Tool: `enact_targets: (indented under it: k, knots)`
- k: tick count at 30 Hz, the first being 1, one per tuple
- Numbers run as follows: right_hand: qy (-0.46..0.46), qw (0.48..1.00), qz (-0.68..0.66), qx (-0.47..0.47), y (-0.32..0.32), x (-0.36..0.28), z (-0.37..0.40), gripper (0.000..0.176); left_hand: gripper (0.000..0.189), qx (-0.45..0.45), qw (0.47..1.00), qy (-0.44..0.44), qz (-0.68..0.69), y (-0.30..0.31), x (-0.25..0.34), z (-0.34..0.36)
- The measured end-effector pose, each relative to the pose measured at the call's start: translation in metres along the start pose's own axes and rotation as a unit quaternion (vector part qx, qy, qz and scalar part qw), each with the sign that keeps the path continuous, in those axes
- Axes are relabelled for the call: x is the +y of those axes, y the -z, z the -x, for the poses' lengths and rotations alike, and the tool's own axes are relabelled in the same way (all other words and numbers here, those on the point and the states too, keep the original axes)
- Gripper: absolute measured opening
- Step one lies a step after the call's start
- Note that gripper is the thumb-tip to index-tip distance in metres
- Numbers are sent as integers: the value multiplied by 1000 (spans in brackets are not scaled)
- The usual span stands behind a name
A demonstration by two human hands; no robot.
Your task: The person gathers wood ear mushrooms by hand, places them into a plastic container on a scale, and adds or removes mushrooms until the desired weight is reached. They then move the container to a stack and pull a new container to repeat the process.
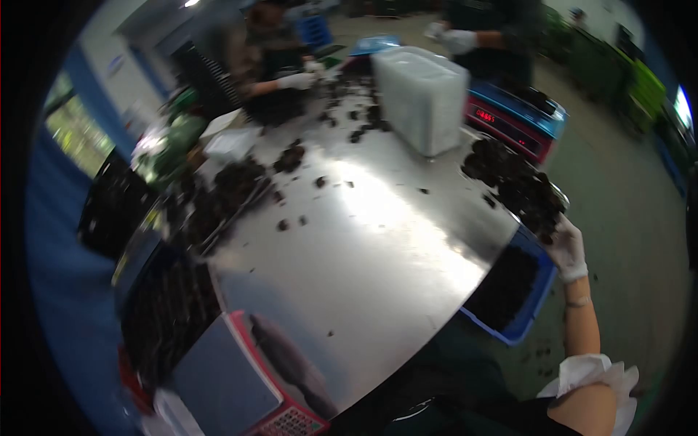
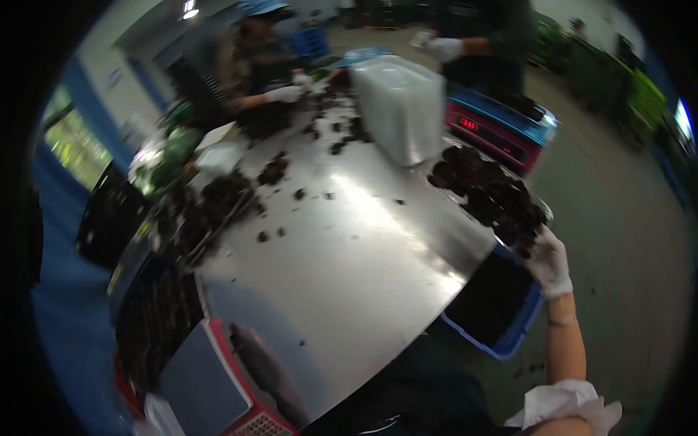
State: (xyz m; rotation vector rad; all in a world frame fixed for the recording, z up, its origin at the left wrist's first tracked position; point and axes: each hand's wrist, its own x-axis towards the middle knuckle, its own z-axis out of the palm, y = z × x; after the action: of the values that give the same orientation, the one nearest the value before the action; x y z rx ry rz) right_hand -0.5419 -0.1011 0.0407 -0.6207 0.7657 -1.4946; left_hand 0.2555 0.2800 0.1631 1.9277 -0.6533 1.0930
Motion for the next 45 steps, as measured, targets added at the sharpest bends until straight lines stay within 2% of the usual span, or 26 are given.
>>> enact_targets:
  k: [1, 2, 3, 4, 5, 7, 9, 10, 13, 16, 17, 19, 23, 24, 25, 27, 29, 31, 33, 35, 36, 37, 39, 41, 45]
  knots:
    - [-5, 999, 27, -19, -8, 4, -6, 52, 14, 5, 1000, 11, -4, 17, -15, 4]
    - [-1, 996, 29, -86, -22, 9, -15, 52, 22, -26, 995, 88, -23, 33, -28, 7]
    - [-20, 993, 91, -67, -37, 14, -22, 53, 30, -47, 983, 171, -40, 36, -33, 11]
    - [-14, 988, 98, -116, -58, 28, -35, 55, 26, -47, 989, 124, -66, 49, -36, 23]
    - [2, 987, 115, -109, -104, 40, -35, 56, 22, -53, 991, 78, -96, 67, -28, 31]
    - [-70, 975, 79, -195, -160, 65, -44, 62, 18, -93, 986, 88, -110, 97, 19, 43]
    - [-61, 948, 144, -276, -210, 99, -51, 57, 16, -93, 981, 130, -108, 126, 10, 65]
    - [-120, 941, 107, -298, -210, 120, -68, 54, 16, -88, 982, 138, -92, 138, 11, 76]
    - [-178, 924, 67, -332, -278, 183, -52, 51, 15, -92, 978, 149, -112, 184, -10, 109]
    - [-309, 874, 10, -376, -343, 239, -27, 57, 19, -69, 969, 176, -161, 204, 36, 118]
    - [-336, 855, -19, -396, -389, 236, 7, 57, 19, -62, 967, 182, -169, 211, 36, 124]
    - [-389, 822, -18, -415, -420, 275, 8, 53, 18, -52, 950, 217, -218, 225, 40, 136]
    - [-423, 767, -50, -481, -500, 311, 46, 46, 16, -41, 947, 249, -198, 241, 36, 153]
    - [-432, 747, -73, -500, -513, 333, 46, 45, 15, -45, 958, 188, -210, 241, 33, 155]
    - [-442, 726, -95, -519, -533, 341, 55, 44, 15, -38, 957, 194, -215, 242, 32, 157]
    - [-445, 707, -106, -539, -576, 355, 76, 38, 15, -21, 934, 318, -161, 239, 35, 160]
    - [-422, 760, -125, -478, -616, 373, 99, 35, 15, -15, 941, 292, -168, 233, 35, 160]
    - [-410, 773, -118, -469, -655, 383, 122, 46, 15, -38, 942, 294, -160, 233, 30, 162]
    - [-421, 784, -139, -434, -688, 413, 136, 44, 15, -28, 933, 327, -146, 231, 28, 166]
    - [-409, 820, -174, -360, -727, 462, 148, 42, 15, -39, 940, 290, -174, 228, 29, 165]
    - [-384, 850, -190, -306, -741, 466, 165, 43, 16, -52, 935, 303, -175, 232, 23, 170]
    - [-378, 870, -199, -246, -758, 474, 178, 53, 16, -49, 936, 302, -175, 233, 21, 172]
    - [-373, 905, -141, -148, -780, 479, 201, 64, 17, -37, 901, 400, -164, 235, 25, 175]
    - [-377, 911, -105, -131, -794, 483, 219, 77, 17, -17, 903, 405, -145, 235, 25, 178]
    - [-395, 908, -89, -110, -817, 515, 239, 80, 18, 11, 902, 408, -143, 245, 17, 193]
